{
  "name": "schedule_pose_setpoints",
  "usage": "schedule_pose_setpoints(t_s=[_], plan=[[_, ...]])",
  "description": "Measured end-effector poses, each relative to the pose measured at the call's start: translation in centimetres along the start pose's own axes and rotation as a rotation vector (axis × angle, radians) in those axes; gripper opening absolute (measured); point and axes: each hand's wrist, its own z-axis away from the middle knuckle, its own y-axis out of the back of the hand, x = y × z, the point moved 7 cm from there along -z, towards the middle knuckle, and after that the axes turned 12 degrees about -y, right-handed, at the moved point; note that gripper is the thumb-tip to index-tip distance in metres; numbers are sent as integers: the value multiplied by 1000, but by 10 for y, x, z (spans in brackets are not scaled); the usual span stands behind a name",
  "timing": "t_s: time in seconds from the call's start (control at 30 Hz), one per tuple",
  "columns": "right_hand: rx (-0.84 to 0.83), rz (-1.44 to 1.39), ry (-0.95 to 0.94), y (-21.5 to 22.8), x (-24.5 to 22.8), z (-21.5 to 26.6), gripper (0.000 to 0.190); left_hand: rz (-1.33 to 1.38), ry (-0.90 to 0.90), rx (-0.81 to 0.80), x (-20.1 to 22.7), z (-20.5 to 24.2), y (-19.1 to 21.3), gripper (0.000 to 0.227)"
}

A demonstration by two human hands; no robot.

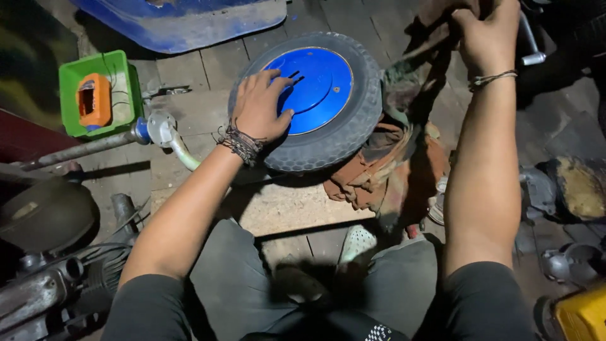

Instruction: The person wipes the surface of a small tire with a blue rim using a cloth. They rotate the tire with one hand while scrubbing the rubber and rim with the other hand to clean it.

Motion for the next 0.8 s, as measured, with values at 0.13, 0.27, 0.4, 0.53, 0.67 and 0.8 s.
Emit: schedule_pose_setpoints(t_s=[0.13, 0.27, 0.4, 0.53, 0.67, 0.8], plan=[[-81, 67, -130, 11, 21, 14, 46, 16, -50, 73, 25, -12, 10, 53], [-311, -205, -166, 3, -22, 17, 10, 65, -128, 250, 56, -23, 27, 48], [-445, -99, -355, -39, -54, 22, 34, 232, -173, 406, 86, -30, 40, 64], [-698, 79, -192, -101, -151, 33, 27, 438, -119, 406, 102, -30, 49, 63], [-899, -411, -244, -125, -207, 43, 32, 595, -66, 554, 87, -27, 61, 10], [-686, -431, -92, -144, -237, 61, 79, 636, 81, 786, 51, -13, 66, 7]])
